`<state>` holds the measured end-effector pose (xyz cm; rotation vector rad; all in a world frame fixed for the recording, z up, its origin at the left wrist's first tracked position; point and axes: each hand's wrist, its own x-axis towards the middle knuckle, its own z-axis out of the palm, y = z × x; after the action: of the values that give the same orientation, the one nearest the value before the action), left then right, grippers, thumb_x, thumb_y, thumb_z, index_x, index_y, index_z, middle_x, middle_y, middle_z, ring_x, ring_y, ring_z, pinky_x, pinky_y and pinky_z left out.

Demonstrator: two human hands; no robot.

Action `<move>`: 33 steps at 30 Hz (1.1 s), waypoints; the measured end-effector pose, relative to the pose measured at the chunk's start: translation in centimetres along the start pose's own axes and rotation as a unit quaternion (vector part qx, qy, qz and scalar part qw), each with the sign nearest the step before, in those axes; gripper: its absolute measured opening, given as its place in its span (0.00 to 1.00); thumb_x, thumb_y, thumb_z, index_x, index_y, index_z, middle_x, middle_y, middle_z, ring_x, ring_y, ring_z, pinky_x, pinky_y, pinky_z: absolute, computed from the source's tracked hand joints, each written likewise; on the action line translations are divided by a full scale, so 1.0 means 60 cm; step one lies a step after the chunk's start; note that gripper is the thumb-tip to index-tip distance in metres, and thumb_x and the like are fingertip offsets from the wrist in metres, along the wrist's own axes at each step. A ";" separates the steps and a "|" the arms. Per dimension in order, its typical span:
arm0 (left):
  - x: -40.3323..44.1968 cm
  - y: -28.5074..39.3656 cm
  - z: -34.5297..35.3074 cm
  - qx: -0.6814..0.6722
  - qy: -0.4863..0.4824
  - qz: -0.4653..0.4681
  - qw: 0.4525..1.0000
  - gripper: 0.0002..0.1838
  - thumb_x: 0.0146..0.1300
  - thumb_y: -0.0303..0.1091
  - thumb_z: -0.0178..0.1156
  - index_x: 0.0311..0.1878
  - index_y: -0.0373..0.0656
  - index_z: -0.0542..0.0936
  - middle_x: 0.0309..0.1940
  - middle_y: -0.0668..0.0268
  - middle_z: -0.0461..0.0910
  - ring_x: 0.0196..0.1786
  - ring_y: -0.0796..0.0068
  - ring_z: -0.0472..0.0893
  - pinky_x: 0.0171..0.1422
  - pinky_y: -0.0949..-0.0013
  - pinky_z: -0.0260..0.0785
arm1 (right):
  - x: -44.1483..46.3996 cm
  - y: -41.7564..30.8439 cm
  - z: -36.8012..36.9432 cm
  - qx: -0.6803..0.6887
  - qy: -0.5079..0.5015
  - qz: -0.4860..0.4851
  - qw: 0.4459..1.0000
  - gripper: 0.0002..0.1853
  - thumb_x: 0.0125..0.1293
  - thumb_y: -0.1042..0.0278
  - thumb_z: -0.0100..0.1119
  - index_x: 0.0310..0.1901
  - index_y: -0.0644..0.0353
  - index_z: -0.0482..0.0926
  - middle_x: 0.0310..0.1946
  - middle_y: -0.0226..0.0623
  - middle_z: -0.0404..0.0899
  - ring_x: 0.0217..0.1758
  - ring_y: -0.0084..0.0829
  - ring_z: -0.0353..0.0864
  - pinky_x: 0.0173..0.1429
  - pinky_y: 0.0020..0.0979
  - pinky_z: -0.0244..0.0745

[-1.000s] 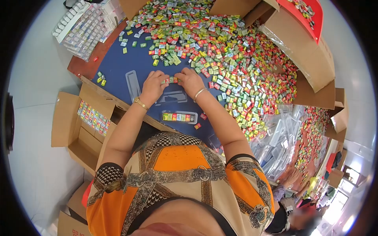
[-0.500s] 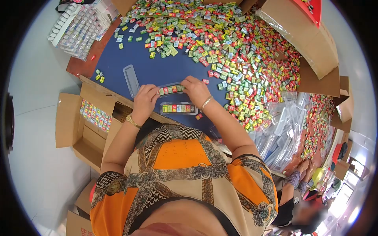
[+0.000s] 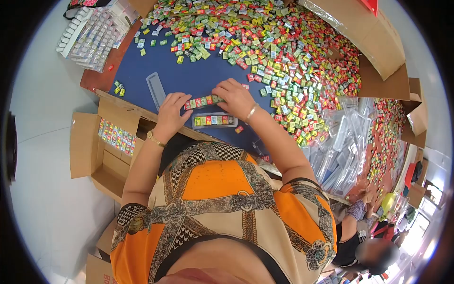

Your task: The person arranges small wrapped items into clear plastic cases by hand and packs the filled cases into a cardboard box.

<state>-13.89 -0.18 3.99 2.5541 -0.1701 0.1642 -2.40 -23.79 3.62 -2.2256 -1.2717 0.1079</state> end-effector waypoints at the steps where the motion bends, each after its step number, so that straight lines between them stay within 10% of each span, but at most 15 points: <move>1: -0.003 0.018 -0.013 -0.020 -0.007 0.000 1.000 0.27 0.48 0.30 0.75 0.55 0.42 0.80 0.50 0.62 0.78 0.55 0.58 0.77 0.59 0.59 0.72 | -0.016 -0.011 -0.019 0.013 -0.001 0.002 1.000 0.24 0.47 0.71 0.75 0.48 0.57 0.80 0.48 0.36 0.79 0.53 0.42 0.76 0.59 0.39 0.74; 11: -0.054 0.045 0.012 -0.036 -0.041 0.052 0.997 0.26 0.51 0.31 0.72 0.56 0.41 0.80 0.49 0.60 0.78 0.55 0.56 0.78 0.60 0.57 0.71 | -0.109 -0.061 -0.026 0.026 -0.005 0.041 0.999 0.20 0.49 0.71 0.75 0.45 0.57 0.80 0.47 0.36 0.79 0.51 0.43 0.77 0.57 0.40 0.75; 16: -0.051 -0.057 -0.007 0.091 0.165 -0.156 0.970 0.26 0.59 0.40 0.70 0.57 0.37 0.78 0.52 0.53 0.80 0.57 0.51 0.78 0.61 0.55 0.72 | -0.045 -0.038 -0.013 0.062 0.065 0.047 0.995 0.17 0.53 0.70 0.73 0.44 0.58 0.80 0.46 0.37 0.80 0.48 0.44 0.80 0.53 0.42 0.77; 25: 0.041 -0.159 -0.011 0.120 0.038 -0.414 0.902 0.25 0.55 0.40 0.70 0.52 0.33 0.78 0.42 0.45 0.85 0.47 0.43 0.85 0.53 0.53 0.78 | 0.213 -0.122 0.122 0.096 -0.176 0.102 0.974 0.14 0.61 0.54 0.68 0.42 0.55 0.85 0.40 0.44 0.86 0.46 0.48 0.85 0.51 0.45 0.80; 28: 0.036 -0.150 0.012 -0.107 0.093 -0.464 0.875 0.19 0.56 0.37 0.67 0.45 0.31 0.82 0.38 0.44 0.85 0.45 0.48 0.86 0.54 0.58 0.79 | 0.216 -0.115 0.144 0.064 -0.165 0.126 0.976 0.14 0.60 0.53 0.68 0.39 0.55 0.85 0.38 0.44 0.87 0.44 0.48 0.86 0.50 0.46 0.80; 31: 0.039 -0.092 0.014 -0.431 0.147 -0.468 0.757 0.09 0.61 0.26 0.61 0.42 0.31 0.84 0.35 0.60 0.86 0.35 0.73 0.85 0.42 0.69 0.80 | 0.198 -0.094 0.157 0.030 -0.132 0.128 0.982 0.15 0.59 0.52 0.68 0.37 0.54 0.84 0.36 0.42 0.87 0.41 0.47 0.86 0.48 0.46 0.80; 33: 0.040 -0.105 0.041 -0.389 0.150 -0.448 0.791 0.10 0.62 0.24 0.61 0.44 0.31 0.83 0.36 0.60 0.86 0.36 0.73 0.85 0.43 0.69 0.81 | 0.189 -0.091 0.139 0.028 -0.132 0.141 0.981 0.13 0.58 0.54 0.69 0.35 0.55 0.84 0.35 0.42 0.87 0.40 0.48 0.86 0.47 0.46 0.80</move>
<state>-10.35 3.47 -1.05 1.5184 0.9066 0.0912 -3.20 -8.83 1.75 -2.3868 -1.0585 0.5560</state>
